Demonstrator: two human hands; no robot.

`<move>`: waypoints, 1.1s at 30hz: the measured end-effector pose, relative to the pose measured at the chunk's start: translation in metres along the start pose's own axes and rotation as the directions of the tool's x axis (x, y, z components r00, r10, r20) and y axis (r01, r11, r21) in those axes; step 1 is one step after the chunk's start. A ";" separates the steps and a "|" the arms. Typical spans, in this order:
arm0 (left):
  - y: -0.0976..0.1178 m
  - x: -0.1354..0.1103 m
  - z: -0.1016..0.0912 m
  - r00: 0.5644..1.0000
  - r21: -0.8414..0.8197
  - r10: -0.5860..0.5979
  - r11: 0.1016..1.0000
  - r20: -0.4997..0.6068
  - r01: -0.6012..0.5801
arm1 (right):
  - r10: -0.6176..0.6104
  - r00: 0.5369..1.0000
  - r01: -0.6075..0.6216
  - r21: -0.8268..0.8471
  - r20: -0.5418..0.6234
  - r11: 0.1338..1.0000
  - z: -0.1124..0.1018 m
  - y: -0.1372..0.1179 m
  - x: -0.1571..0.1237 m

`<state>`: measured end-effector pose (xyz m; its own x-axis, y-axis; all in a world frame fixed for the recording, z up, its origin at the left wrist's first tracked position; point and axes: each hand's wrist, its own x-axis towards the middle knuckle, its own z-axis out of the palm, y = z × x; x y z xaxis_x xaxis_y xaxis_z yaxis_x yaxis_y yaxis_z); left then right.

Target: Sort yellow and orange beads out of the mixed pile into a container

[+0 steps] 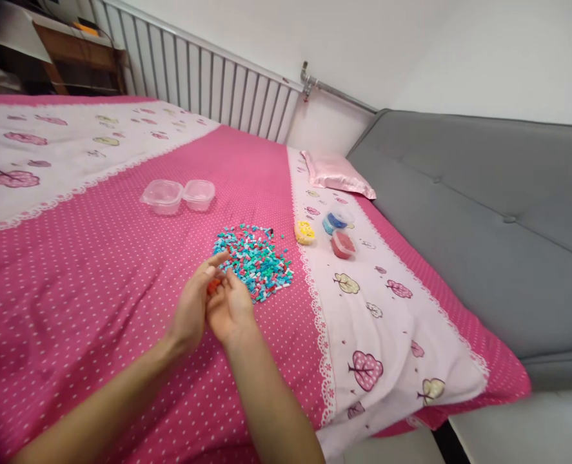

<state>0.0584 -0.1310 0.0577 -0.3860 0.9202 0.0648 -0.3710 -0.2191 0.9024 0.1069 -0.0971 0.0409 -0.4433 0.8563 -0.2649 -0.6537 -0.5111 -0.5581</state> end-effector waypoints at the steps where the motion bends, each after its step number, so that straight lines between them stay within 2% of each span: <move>1: 0.003 0.000 0.000 0.999 0.000 0.032 0.999 0.031 -0.032 | 0.018 1.000 -0.018 -0.021 0.008 1.000 -0.002 -0.003 0.000; 5: 0.022 0.012 -0.003 0.981 0.025 0.180 0.983 0.068 -0.182 | 0.001 1.000 0.001 -0.069 0.021 0.998 -0.005 -0.026 0.002; 7: 0.032 0.031 -0.013 0.958 0.189 0.278 0.939 0.070 -0.286 | -0.023 1.000 0.023 -0.047 -0.004 0.999 -0.007 -0.048 0.003; 8: 0.036 0.043 -0.022 0.940 0.343 0.333 0.876 0.078 -0.339 | -0.029 0.999 0.028 -0.033 -0.032 0.999 -0.009 -0.060 0.004; 9: 0.038 0.056 -0.034 0.923 0.539 0.375 0.761 0.087 -0.360 | -0.041 0.997 0.039 -0.031 -0.059 0.999 -0.012 -0.074 0.005; 10: 0.039 0.070 -0.048 0.901 0.706 0.419 0.605 0.111 -0.368 | -0.063 0.994 0.060 -0.046 -0.087 0.997 -0.016 -0.089 0.007; 11: 0.036 0.083 -0.065 0.884 0.828 0.443 0.435 0.147 -0.355 | -0.096 0.990 0.089 -0.075 -0.108 0.993 -0.020 -0.104 0.009; 12: 0.032 0.094 -0.082 0.889 0.915 0.427 0.270 0.165 -0.299 | -0.135 0.982 0.121 -0.105 -0.135 0.987 -0.025 -0.119 0.012; 14: 0.020 0.112 -0.113 0.952 0.990 0.275 -0.005 0.137 -0.141 | -0.223 0.955 0.194 -0.157 -0.195 0.968 -0.037 -0.147 0.022; 15: 0.013 0.117 -0.125 0.970 0.986 0.199 -0.114 0.142 -0.121 | -0.269 0.941 0.230 -0.195 -0.204 0.953 -0.044 -0.161 0.028; 16: 0.007 0.120 -0.134 0.979 0.970 0.130 -0.206 0.158 -0.129 | -0.307 0.928 0.254 -0.242 -0.212 0.936 -0.050 -0.174 0.035; 18: -0.001 0.122 -0.141 0.978 0.935 0.092 -0.322 0.186 -0.148 | -0.384 0.897 0.284 -0.382 -0.217 0.879 -0.062 -0.198 0.052; 20: -0.003 0.122 -0.139 0.974 0.912 0.088 -0.377 0.210 -0.163 | -0.453 0.856 0.302 -0.472 -0.248 0.829 -0.071 -0.218 0.069; 23: 0.000 0.122 -0.133 0.972 0.903 0.094 -0.399 0.215 -0.161 | -0.514 0.790 0.286 -0.541 -0.334 0.791 -0.077 -0.240 0.092; 26: 0.002 0.124 -0.132 0.971 0.902 0.110 -0.404 0.213 -0.152 | -0.548 0.780 0.240 -0.662 -0.304 0.710 -0.078 -0.249 0.113; 28: 0.002 0.125 -0.133 0.970 0.905 0.118 -0.400 0.212 -0.149 | -0.626 0.744 0.187 -0.826 -0.234 0.531 -0.081 -0.248 0.126; 30: 0.000 0.126 -0.134 0.972 0.906 0.120 -0.400 0.200 -0.137 | -0.724 0.669 0.098 -0.946 -0.166 0.308 -0.089 -0.240 0.136; 31: -0.001 0.126 -0.134 0.974 0.906 0.123 -0.404 0.191 -0.127 | -0.757 0.636 0.054 -0.970 -0.148 0.235 -0.093 -0.235 0.140; 33: -0.002 0.127 -0.135 0.976 0.902 0.123 -0.415 0.182 -0.116 | -0.781 0.599 -0.049 -0.982 -0.177 0.184 -0.105 -0.222 0.146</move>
<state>-0.1036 -0.0577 0.0064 -0.2685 0.9299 0.2513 0.9609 0.2769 0.0021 0.2519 0.1496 0.0436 0.3532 0.9253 0.1379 0.5034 -0.0638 -0.8617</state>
